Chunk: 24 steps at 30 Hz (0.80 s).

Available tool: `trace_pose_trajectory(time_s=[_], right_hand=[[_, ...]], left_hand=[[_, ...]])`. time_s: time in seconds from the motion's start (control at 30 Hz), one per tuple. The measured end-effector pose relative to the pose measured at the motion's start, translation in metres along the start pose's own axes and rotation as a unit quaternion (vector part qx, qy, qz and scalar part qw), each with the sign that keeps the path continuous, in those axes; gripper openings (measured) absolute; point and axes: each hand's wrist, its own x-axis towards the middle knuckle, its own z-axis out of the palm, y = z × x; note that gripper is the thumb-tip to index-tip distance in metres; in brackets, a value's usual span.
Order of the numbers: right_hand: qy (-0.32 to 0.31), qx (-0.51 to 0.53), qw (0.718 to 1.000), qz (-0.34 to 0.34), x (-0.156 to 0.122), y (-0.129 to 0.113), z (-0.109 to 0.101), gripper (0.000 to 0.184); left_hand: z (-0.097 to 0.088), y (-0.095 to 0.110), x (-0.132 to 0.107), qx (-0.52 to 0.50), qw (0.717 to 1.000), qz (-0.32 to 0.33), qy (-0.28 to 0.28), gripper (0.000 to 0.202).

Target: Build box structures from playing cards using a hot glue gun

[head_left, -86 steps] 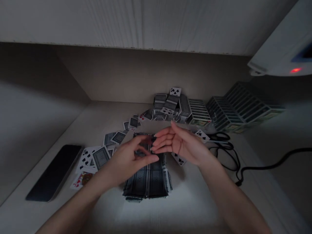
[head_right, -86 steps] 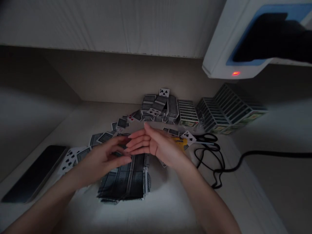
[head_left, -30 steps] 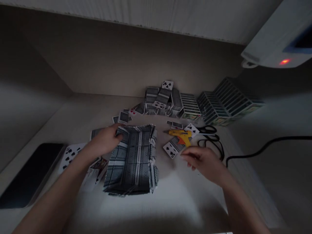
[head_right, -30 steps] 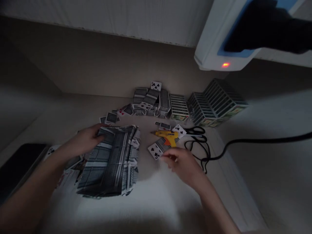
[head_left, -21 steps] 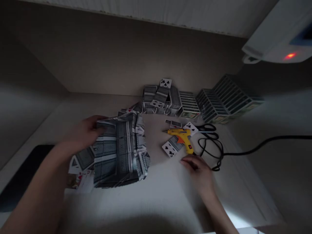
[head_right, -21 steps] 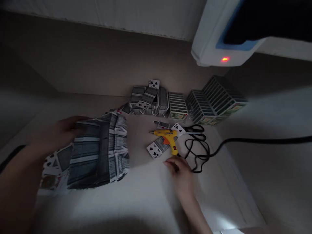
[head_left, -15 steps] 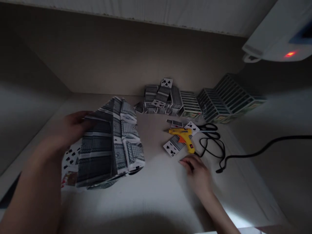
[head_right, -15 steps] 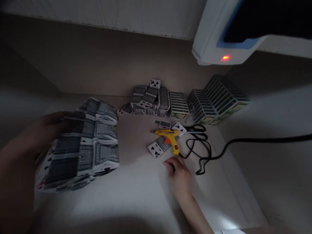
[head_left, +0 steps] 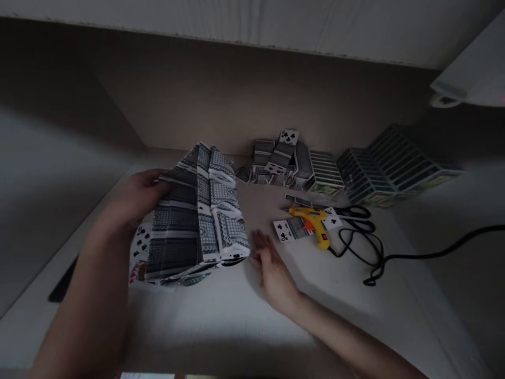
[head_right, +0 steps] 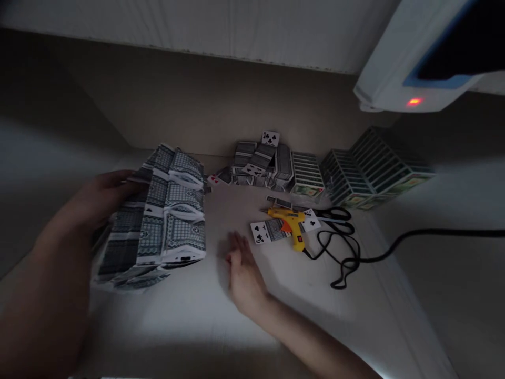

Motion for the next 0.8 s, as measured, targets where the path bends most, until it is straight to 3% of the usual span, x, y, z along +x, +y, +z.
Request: trace_pose_trajectory(time_s=[0.13, 0.23, 0.37, 0.43, 0.5, 0.67, 0.8], right_hand=[[-0.094, -0.008, 0.99, -0.1, -0.007, -0.017, 0.02, 0.032], [-0.163, -0.022, 0.964, -0.208, -0.018, -0.029, 0.03, 0.038], [-0.19, -0.029, 0.926, -0.324, -0.023, -0.031, 0.038, 0.029], [-0.192, -0.001, 0.931, -0.31, -0.022, -0.031, 0.039, 0.022], [-0.186, 0.036, 0.948, -0.254, -0.021, -0.03, 0.038, 0.018], [-0.099, 0.135, 0.977, -0.133, -0.019, -0.024, 0.02, 0.022], [-0.052, 0.116, 0.988, -0.086, -0.011, -0.006, -0.001, 0.024]], left_hand=[[-0.001, -0.007, 0.002, -0.062, 0.998, 0.004, -0.027, 0.044], [-0.001, -0.009, 0.006, -0.059, 0.998, -0.008, -0.024, 0.04], [0.001, -0.002, 0.005, -0.05, 0.998, -0.015, -0.019, 0.037], [0.001, 0.002, 0.003, -0.033, 0.999, -0.023, -0.017, 0.037], [0.001, 0.004, 0.002, -0.03, 0.999, -0.022, -0.022, 0.037], [0.003, -0.005, 0.008, -0.044, 0.999, -0.015, -0.007, 0.042], [0.005, -0.009, 0.012, -0.056, 0.998, -0.011, -0.018, 0.046]])
